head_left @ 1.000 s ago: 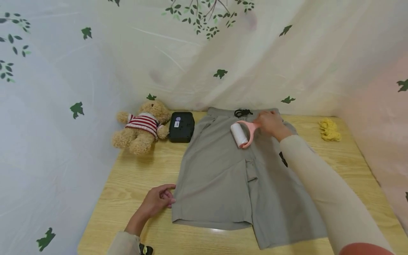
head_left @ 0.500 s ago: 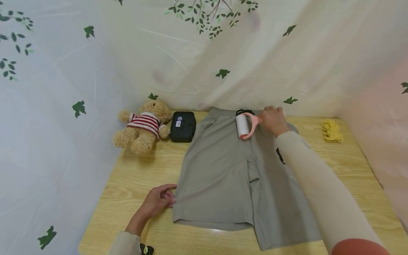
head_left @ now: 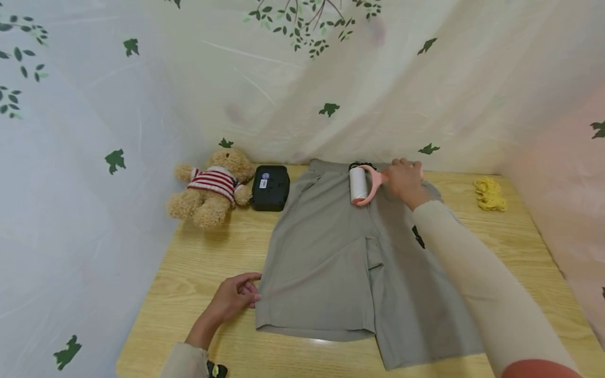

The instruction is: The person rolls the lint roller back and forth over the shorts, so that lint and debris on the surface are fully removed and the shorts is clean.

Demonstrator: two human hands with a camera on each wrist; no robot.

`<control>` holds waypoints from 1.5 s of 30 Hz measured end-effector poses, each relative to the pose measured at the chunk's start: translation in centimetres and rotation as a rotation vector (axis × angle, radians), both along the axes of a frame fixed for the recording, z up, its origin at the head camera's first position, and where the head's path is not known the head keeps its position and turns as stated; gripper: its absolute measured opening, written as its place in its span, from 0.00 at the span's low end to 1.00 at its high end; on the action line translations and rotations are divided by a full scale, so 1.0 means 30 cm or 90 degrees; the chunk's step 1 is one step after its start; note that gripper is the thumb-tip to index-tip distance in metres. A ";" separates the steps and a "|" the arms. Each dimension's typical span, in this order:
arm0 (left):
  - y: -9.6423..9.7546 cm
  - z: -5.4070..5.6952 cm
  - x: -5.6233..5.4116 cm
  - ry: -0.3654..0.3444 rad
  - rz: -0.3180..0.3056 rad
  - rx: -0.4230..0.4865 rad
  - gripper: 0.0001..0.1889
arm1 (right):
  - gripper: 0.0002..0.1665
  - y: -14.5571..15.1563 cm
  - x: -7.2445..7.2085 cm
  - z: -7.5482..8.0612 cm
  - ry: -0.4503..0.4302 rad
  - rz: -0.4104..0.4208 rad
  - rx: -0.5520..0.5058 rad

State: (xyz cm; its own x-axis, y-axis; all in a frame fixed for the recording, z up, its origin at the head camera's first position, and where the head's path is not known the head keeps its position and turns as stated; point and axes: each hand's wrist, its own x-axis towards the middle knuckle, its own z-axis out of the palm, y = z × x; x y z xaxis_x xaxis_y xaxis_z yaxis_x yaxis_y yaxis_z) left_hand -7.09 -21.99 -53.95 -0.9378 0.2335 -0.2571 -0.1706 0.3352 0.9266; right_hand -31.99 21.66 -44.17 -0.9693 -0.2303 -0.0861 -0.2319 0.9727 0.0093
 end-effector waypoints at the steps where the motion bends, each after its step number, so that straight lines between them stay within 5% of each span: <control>1: 0.000 0.001 0.001 0.001 0.000 0.000 0.25 | 0.16 0.004 0.004 -0.001 0.004 -0.001 -0.010; 11: -0.004 0.005 0.003 0.004 0.002 0.001 0.25 | 0.17 0.059 0.037 -0.004 0.010 -0.031 -0.099; 20: -0.004 0.003 0.003 -0.001 0.001 -0.001 0.25 | 0.19 0.101 0.045 -0.039 -0.064 -0.058 -0.094; 45: 0.001 0.009 0.002 0.000 -0.002 0.001 0.25 | 0.17 0.428 0.109 -0.028 -0.032 -0.146 -0.067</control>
State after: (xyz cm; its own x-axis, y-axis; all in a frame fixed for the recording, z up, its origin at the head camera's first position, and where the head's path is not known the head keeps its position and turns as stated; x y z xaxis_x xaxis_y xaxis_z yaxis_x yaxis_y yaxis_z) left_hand -7.02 -21.95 -53.68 -0.9368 0.2371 -0.2571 -0.1699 0.3342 0.9271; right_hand -28.72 34.49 -45.00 -0.9923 -0.0145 -0.1230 -0.0020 0.9949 -0.1007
